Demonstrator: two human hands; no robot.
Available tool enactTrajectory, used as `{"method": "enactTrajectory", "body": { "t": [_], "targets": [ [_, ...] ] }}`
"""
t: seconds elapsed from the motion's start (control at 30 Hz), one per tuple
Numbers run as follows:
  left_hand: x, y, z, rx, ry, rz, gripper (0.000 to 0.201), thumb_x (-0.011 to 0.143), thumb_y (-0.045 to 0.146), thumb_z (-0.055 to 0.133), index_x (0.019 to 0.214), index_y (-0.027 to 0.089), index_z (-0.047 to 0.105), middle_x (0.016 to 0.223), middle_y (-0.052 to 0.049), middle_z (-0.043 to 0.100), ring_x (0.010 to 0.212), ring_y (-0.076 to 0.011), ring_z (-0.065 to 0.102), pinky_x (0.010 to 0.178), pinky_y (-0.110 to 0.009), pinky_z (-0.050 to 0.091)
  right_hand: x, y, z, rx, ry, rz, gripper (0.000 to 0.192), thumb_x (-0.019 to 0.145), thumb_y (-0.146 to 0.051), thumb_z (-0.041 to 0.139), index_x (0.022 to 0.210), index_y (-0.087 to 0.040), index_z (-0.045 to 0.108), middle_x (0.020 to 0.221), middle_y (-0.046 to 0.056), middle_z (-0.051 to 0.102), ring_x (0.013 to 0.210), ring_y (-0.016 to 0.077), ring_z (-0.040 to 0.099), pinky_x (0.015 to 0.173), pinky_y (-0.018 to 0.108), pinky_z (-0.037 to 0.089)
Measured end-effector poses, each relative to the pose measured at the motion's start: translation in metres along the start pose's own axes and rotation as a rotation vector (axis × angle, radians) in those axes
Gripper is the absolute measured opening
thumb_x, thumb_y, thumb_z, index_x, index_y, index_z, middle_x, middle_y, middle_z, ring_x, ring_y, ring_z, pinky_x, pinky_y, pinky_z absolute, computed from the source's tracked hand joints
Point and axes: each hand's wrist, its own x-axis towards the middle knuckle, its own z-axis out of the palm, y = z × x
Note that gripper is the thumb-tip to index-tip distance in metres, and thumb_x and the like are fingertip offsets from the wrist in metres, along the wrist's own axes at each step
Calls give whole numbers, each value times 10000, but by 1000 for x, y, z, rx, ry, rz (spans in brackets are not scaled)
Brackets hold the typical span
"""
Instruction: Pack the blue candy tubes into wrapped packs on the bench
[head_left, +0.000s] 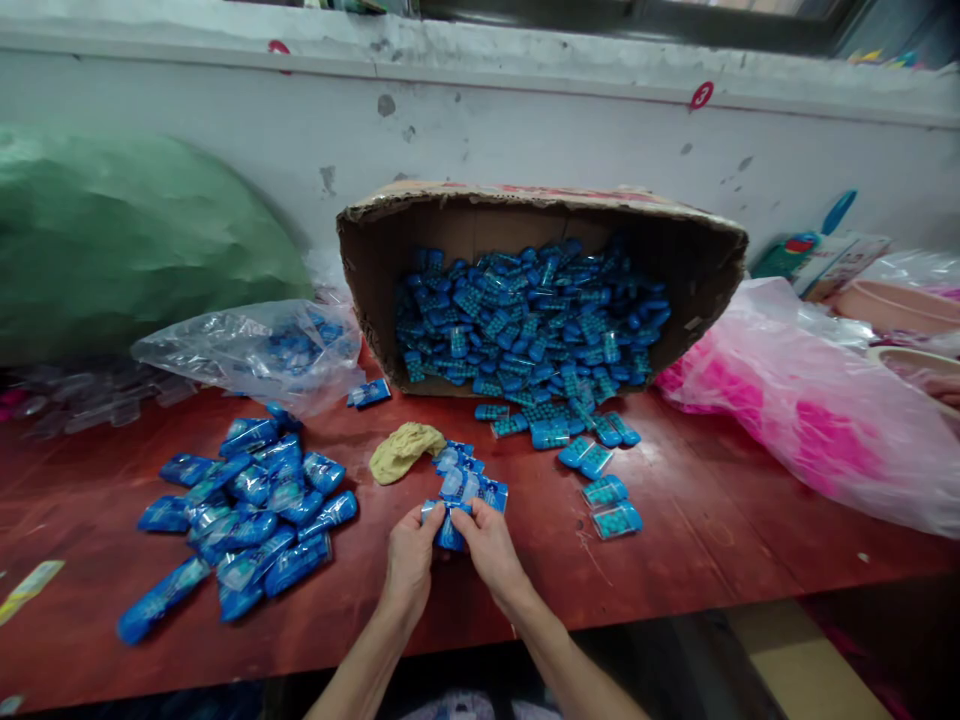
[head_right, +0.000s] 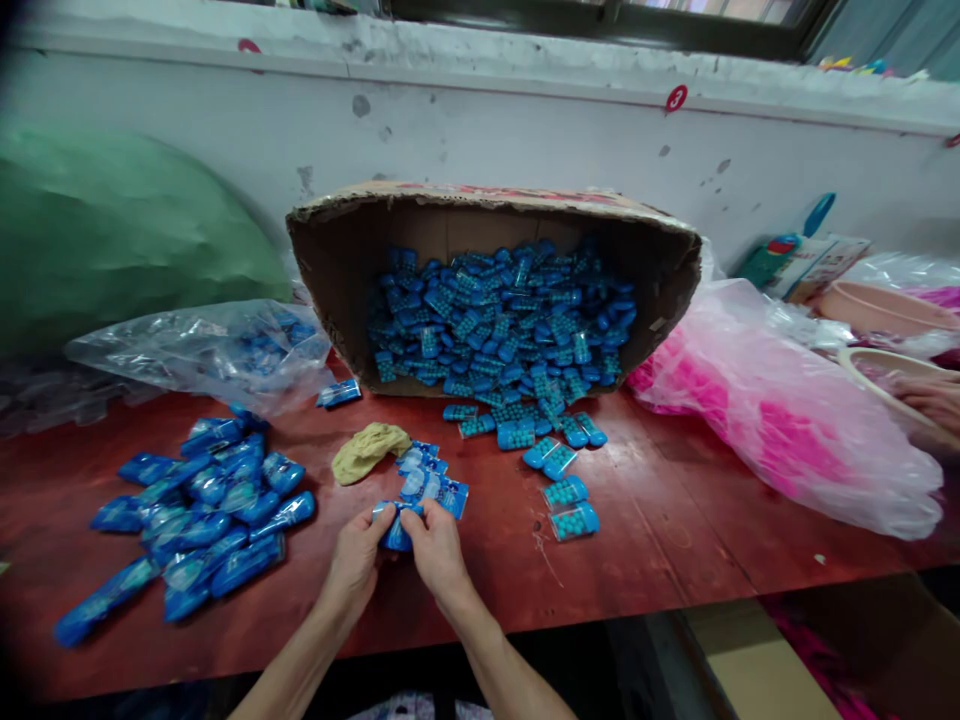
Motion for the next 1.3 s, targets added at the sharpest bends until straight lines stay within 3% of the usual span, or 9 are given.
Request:
{"method": "enactTrajectory", "body": {
  "t": [0.5, 0.63, 0.77, 0.83, 0.9, 0.97, 1.07, 1.17, 1.3],
  "targets": [
    [6, 0, -1, 106, -61, -90, 307, 538, 429, 691, 597, 156, 565, 429, 40, 526, 361, -93, 445, 338, -210, 383, -2, -1, 1, 22, 21, -1, 197, 746, -346, 484, 631, -190, 445, 498, -61, 426, 418, 80, 404, 406, 186, 335],
    [9, 1, -6, 58, -223, -197, 349, 483, 432, 745, 591, 136, 595, 460, 21, 553, 407, -90, 470, 376, -204, 404, -6, 1, -8, -92, 76, -99, 277, 773, -319, 487, 557, -187, 374, 532, -65, 340, 478, 66, 324, 433, 175, 276],
    [10, 1, -4, 20, -252, -223, 402, 446, 477, 755, 540, 127, 581, 417, 11, 536, 380, -92, 463, 353, -198, 367, -12, -2, -21, -203, -93, -147, 321, 853, -339, 395, 580, -172, 424, 513, -59, 373, 475, 72, 368, 442, 178, 288],
    [11, 1, -1, 6, -249, -218, 429, 435, 505, 748, 511, 128, 559, 397, 8, 524, 365, -96, 458, 338, -201, 349, -7, -14, -30, -322, -245, -190, 375, 900, -343, 305, 631, -160, 493, 541, -41, 468, 503, 82, 445, 474, 176, 335],
    [12, 4, 2, -16, -214, -214, 453, 418, 527, 745, 503, 132, 538, 381, 20, 501, 348, -93, 442, 325, -201, 333, 8, -34, -39, -632, -270, -312, 433, 930, -313, 238, 673, -159, 551, 620, -23, 555, 578, 90, 507, 527, 172, 367],
    [12, 11, 4, -37, -183, -202, 456, 420, 524, 747, 518, 138, 525, 383, 33, 487, 343, -89, 435, 318, -197, 323, 34, -58, -45, -1111, -57, -464, 378, 929, -275, 281, 740, -179, 595, 730, -8, 607, 693, 103, 541, 625, 184, 388],
    [8, 22, 7, -61, -211, -205, 403, 472, 453, 758, 589, 145, 526, 442, 37, 519, 384, -96, 480, 333, -186, 336, 82, -79, -51, -1241, 46, -485, 207, 854, -300, 472, 1012, -224, 581, 1089, 64, 565, 1011, 202, 467, 825, 310, 349],
    [4, 30, 7, -120, -211, -257, 377, 519, 428, 746, 594, 158, 494, 418, 50, 487, 387, -92, 479, 339, -175, 341, 111, -72, -57, -1313, 60, -457, 305, 841, -231, 487, 1145, -232, 514, 1205, 98, 498, 1100, 248, 398, 860, 376, 310],
    [-3, 30, 4, -194, -141, -330, 326, 648, 411, 666, 580, 169, 458, 362, 58, 420, 375, -91, 462, 334, -164, 342, 96, -43, -69, -1378, 35, -448, 315, 856, -193, 454, 1164, -244, 499, 1151, 88, 537, 1053, 242, 430, 838, 366, 310]
  ]
}}
